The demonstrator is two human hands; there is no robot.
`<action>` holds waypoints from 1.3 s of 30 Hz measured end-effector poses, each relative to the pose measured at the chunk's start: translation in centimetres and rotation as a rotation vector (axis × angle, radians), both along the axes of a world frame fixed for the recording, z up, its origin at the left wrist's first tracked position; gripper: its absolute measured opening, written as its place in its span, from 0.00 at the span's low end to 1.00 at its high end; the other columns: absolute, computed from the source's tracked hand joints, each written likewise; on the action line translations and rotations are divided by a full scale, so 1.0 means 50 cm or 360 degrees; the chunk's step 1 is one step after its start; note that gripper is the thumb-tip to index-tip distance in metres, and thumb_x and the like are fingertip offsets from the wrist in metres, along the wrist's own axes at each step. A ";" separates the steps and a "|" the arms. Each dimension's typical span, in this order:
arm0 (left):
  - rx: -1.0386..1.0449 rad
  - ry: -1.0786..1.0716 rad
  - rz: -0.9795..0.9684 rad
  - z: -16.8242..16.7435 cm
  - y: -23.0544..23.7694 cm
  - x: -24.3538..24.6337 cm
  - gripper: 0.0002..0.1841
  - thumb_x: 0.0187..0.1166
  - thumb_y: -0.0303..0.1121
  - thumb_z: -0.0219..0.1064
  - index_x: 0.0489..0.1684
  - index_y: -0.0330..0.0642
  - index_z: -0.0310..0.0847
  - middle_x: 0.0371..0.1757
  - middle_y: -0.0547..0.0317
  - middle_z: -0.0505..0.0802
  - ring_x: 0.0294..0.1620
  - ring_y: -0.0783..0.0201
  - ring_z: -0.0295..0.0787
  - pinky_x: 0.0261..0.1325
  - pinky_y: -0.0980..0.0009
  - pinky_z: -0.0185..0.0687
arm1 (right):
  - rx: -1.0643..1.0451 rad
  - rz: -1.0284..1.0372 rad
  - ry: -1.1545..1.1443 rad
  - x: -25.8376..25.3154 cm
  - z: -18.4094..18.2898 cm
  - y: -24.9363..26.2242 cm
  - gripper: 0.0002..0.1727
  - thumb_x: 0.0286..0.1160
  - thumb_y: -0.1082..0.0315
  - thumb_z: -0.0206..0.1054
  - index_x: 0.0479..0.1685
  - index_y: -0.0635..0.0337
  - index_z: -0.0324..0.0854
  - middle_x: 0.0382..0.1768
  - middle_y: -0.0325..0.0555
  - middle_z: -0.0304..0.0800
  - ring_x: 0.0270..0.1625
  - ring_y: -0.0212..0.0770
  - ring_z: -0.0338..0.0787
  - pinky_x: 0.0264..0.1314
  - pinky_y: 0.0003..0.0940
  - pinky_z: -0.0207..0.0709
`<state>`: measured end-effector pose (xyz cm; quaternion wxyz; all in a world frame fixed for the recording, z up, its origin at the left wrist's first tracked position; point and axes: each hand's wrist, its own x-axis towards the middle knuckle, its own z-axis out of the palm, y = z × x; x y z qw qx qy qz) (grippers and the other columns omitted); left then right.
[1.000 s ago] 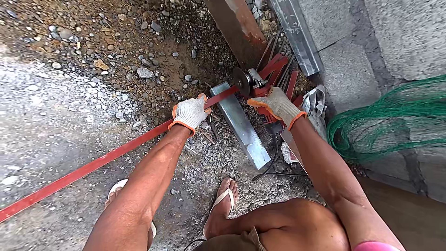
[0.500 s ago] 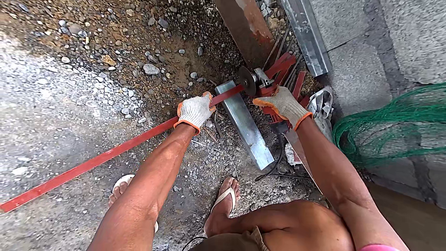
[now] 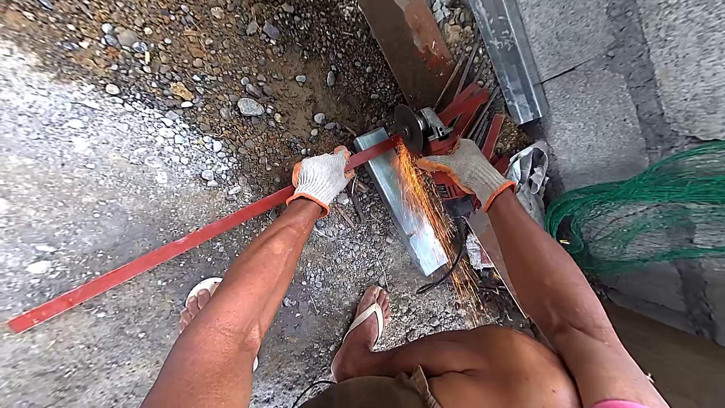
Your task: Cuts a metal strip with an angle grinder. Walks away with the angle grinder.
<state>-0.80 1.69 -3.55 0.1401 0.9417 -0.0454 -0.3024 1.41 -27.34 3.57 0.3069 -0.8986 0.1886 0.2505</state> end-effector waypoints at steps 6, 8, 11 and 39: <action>0.0011 -0.0035 -0.0008 -0.012 0.000 -0.002 0.27 0.82 0.58 0.61 0.68 0.49 0.81 0.45 0.41 0.94 0.48 0.36 0.93 0.45 0.35 0.84 | 0.0107 -0.0027 -0.0037 -0.005 -0.008 -0.004 0.32 0.50 0.49 0.89 0.55 0.54 0.86 0.41 0.44 0.96 0.42 0.40 0.96 0.49 0.45 0.92; -0.0005 -0.0034 0.0001 -0.011 -0.001 -0.002 0.26 0.83 0.57 0.61 0.67 0.48 0.81 0.45 0.40 0.94 0.48 0.35 0.93 0.44 0.34 0.84 | 0.0047 -0.0018 -0.0015 -0.004 -0.005 -0.004 0.34 0.51 0.48 0.89 0.57 0.55 0.85 0.43 0.45 0.96 0.43 0.40 0.96 0.51 0.45 0.92; -0.0042 -0.0005 0.0003 -0.004 0.001 0.000 0.26 0.83 0.54 0.62 0.70 0.46 0.79 0.46 0.38 0.94 0.49 0.34 0.93 0.46 0.33 0.83 | -0.0083 0.0029 0.0010 -0.007 0.003 -0.005 0.35 0.50 0.43 0.87 0.56 0.55 0.85 0.42 0.45 0.95 0.44 0.41 0.95 0.51 0.49 0.89; -0.0092 -0.0014 0.0012 -0.008 0.003 0.002 0.25 0.82 0.53 0.64 0.68 0.46 0.80 0.47 0.38 0.94 0.51 0.33 0.92 0.47 0.33 0.83 | -0.0033 0.0076 0.0011 0.019 0.016 0.008 0.32 0.51 0.50 0.88 0.57 0.54 0.85 0.43 0.44 0.95 0.43 0.39 0.95 0.49 0.45 0.91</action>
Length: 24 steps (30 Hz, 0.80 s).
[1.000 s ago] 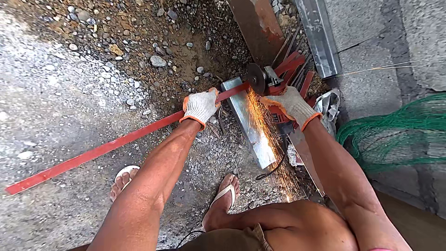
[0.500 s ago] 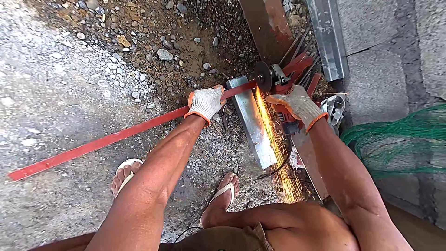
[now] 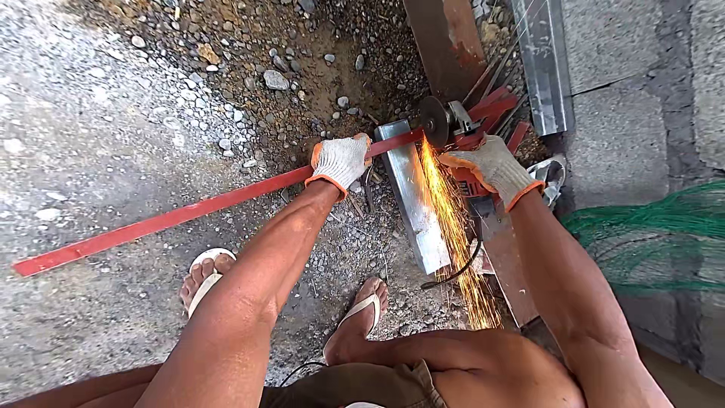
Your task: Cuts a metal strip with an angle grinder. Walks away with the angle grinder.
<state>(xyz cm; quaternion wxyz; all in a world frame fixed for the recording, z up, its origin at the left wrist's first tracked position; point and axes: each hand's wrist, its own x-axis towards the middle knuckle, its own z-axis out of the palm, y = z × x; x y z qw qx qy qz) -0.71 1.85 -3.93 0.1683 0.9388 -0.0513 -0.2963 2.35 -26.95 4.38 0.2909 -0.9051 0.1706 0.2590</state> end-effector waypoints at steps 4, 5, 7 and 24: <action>0.0008 -0.0022 -0.0008 -0.007 -0.001 0.000 0.24 0.82 0.54 0.63 0.66 0.46 0.81 0.46 0.39 0.94 0.50 0.34 0.93 0.46 0.33 0.83 | -0.0093 0.0050 -0.0005 0.000 0.007 0.003 0.33 0.50 0.45 0.88 0.55 0.53 0.86 0.42 0.44 0.95 0.43 0.40 0.95 0.50 0.48 0.90; 0.0015 -0.0018 -0.0005 -0.007 -0.001 0.000 0.24 0.82 0.54 0.63 0.66 0.47 0.81 0.47 0.40 0.94 0.50 0.34 0.93 0.46 0.33 0.83 | -0.0092 0.0052 -0.0007 0.000 0.006 0.004 0.34 0.49 0.45 0.88 0.55 0.53 0.86 0.42 0.44 0.95 0.44 0.39 0.95 0.50 0.47 0.90; 0.0022 -0.0021 -0.0008 -0.007 -0.001 -0.001 0.24 0.82 0.54 0.62 0.66 0.48 0.81 0.47 0.40 0.94 0.50 0.35 0.93 0.46 0.33 0.83 | -0.0064 0.0034 -0.0011 -0.002 0.005 0.003 0.34 0.49 0.48 0.89 0.56 0.54 0.85 0.43 0.44 0.95 0.44 0.39 0.95 0.50 0.46 0.90; 0.0012 0.0008 0.0002 -0.003 0.000 0.001 0.23 0.82 0.54 0.62 0.63 0.47 0.82 0.45 0.40 0.94 0.48 0.35 0.93 0.44 0.34 0.83 | -0.0007 -0.0024 -0.0030 -0.013 -0.004 -0.011 0.34 0.48 0.48 0.89 0.56 0.53 0.86 0.43 0.42 0.95 0.44 0.38 0.95 0.49 0.43 0.91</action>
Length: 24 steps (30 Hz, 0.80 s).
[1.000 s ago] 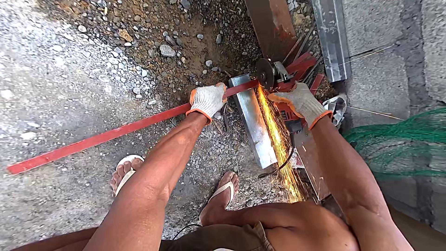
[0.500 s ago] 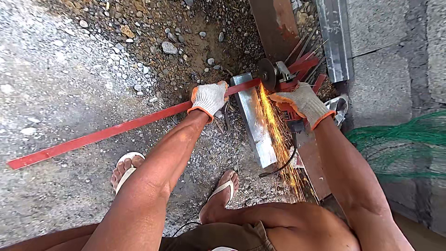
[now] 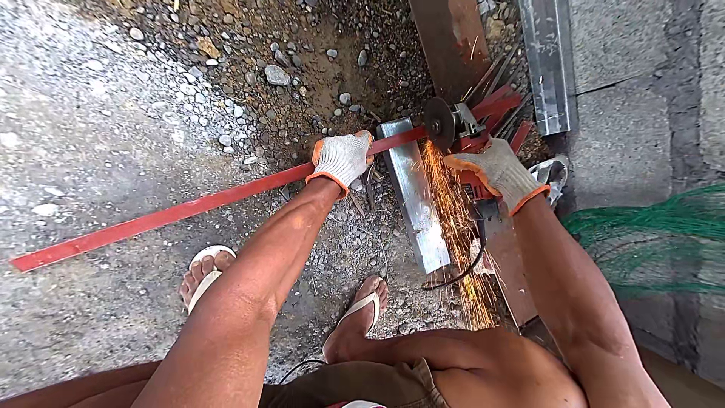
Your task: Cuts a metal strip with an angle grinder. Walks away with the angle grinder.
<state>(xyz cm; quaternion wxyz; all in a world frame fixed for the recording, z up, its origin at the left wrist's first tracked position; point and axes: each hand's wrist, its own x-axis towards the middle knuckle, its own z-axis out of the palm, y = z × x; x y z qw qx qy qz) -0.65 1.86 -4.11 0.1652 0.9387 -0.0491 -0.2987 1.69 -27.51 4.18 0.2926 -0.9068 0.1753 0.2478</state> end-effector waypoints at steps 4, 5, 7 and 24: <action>0.0003 -0.0009 -0.0009 0.000 0.000 0.000 0.23 0.82 0.54 0.62 0.63 0.47 0.81 0.45 0.40 0.94 0.48 0.35 0.93 0.44 0.34 0.83 | 0.0028 -0.0040 0.0052 -0.001 0.001 0.005 0.33 0.49 0.48 0.89 0.56 0.54 0.86 0.42 0.45 0.96 0.42 0.41 0.97 0.48 0.46 0.93; 0.0001 -0.0015 -0.0008 0.001 0.000 0.000 0.23 0.82 0.54 0.62 0.63 0.47 0.81 0.45 0.40 0.94 0.48 0.35 0.93 0.44 0.34 0.83 | 0.0010 -0.0059 0.0048 0.002 0.001 0.008 0.35 0.48 0.47 0.89 0.56 0.54 0.85 0.42 0.45 0.96 0.43 0.40 0.96 0.49 0.46 0.92; -0.0011 -0.0011 -0.0001 0.005 0.002 0.001 0.24 0.82 0.54 0.62 0.65 0.47 0.81 0.46 0.40 0.94 0.50 0.34 0.93 0.46 0.33 0.83 | -0.0051 -0.0069 0.0049 0.008 -0.003 0.012 0.38 0.47 0.46 0.90 0.60 0.54 0.84 0.45 0.46 0.95 0.46 0.41 0.95 0.52 0.47 0.91; -0.0043 -0.0046 -0.0006 -0.004 0.002 0.001 0.23 0.82 0.53 0.63 0.64 0.46 0.81 0.46 0.39 0.94 0.49 0.34 0.93 0.45 0.34 0.83 | 0.0010 -0.0023 0.0011 -0.001 0.000 0.007 0.37 0.46 0.48 0.91 0.58 0.55 0.85 0.45 0.44 0.96 0.46 0.39 0.96 0.53 0.45 0.92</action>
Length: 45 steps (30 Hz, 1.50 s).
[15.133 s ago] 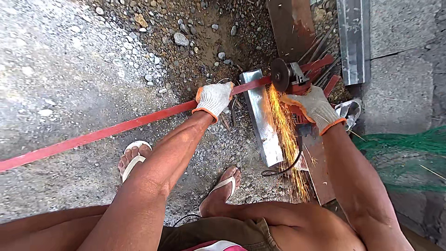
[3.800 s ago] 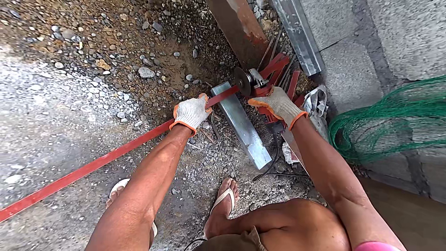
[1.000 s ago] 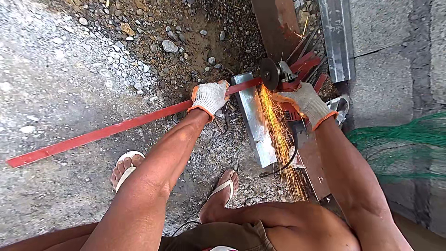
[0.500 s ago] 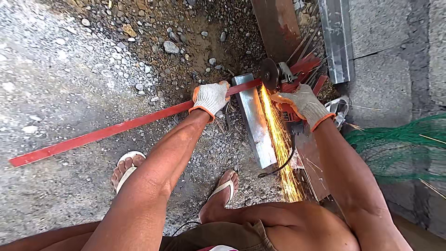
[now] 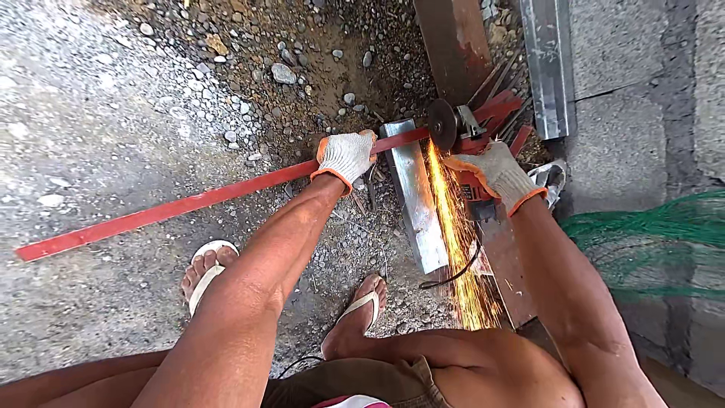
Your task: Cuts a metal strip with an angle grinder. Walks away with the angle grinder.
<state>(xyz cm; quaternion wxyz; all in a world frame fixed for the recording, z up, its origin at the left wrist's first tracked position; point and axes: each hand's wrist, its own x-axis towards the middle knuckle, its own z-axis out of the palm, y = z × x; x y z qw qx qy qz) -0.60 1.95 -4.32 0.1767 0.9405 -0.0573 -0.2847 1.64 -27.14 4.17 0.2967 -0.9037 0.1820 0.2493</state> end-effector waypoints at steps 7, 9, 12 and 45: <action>0.0018 0.0041 0.0020 0.007 -0.003 0.000 0.24 0.82 0.53 0.63 0.66 0.46 0.81 0.46 0.38 0.94 0.49 0.34 0.93 0.45 0.33 0.83 | -0.0074 0.0032 -0.0022 0.017 0.002 0.019 0.32 0.50 0.48 0.88 0.54 0.54 0.86 0.40 0.44 0.95 0.40 0.39 0.95 0.46 0.45 0.91; -0.0003 0.0042 0.0034 0.008 0.000 0.002 0.23 0.82 0.53 0.63 0.65 0.46 0.81 0.46 0.39 0.94 0.49 0.34 0.93 0.45 0.33 0.83 | -0.0077 -0.0001 0.0027 0.018 0.020 0.033 0.32 0.52 0.50 0.88 0.57 0.55 0.85 0.43 0.45 0.94 0.43 0.39 0.94 0.50 0.44 0.90; -0.0036 0.0053 0.0033 0.006 0.001 0.002 0.23 0.81 0.52 0.64 0.62 0.44 0.83 0.46 0.39 0.94 0.50 0.34 0.93 0.47 0.33 0.83 | 0.0003 -0.0167 0.0118 0.008 0.057 0.059 0.32 0.57 0.58 0.89 0.62 0.57 0.82 0.46 0.45 0.94 0.45 0.36 0.94 0.51 0.38 0.90; -0.0062 0.0039 0.0067 0.010 0.000 -0.002 0.20 0.82 0.50 0.63 0.62 0.47 0.83 0.47 0.40 0.94 0.50 0.35 0.92 0.48 0.33 0.83 | -0.0092 0.0042 0.0009 -0.012 0.008 0.005 0.36 0.49 0.45 0.88 0.59 0.50 0.85 0.45 0.43 0.95 0.46 0.41 0.95 0.50 0.50 0.89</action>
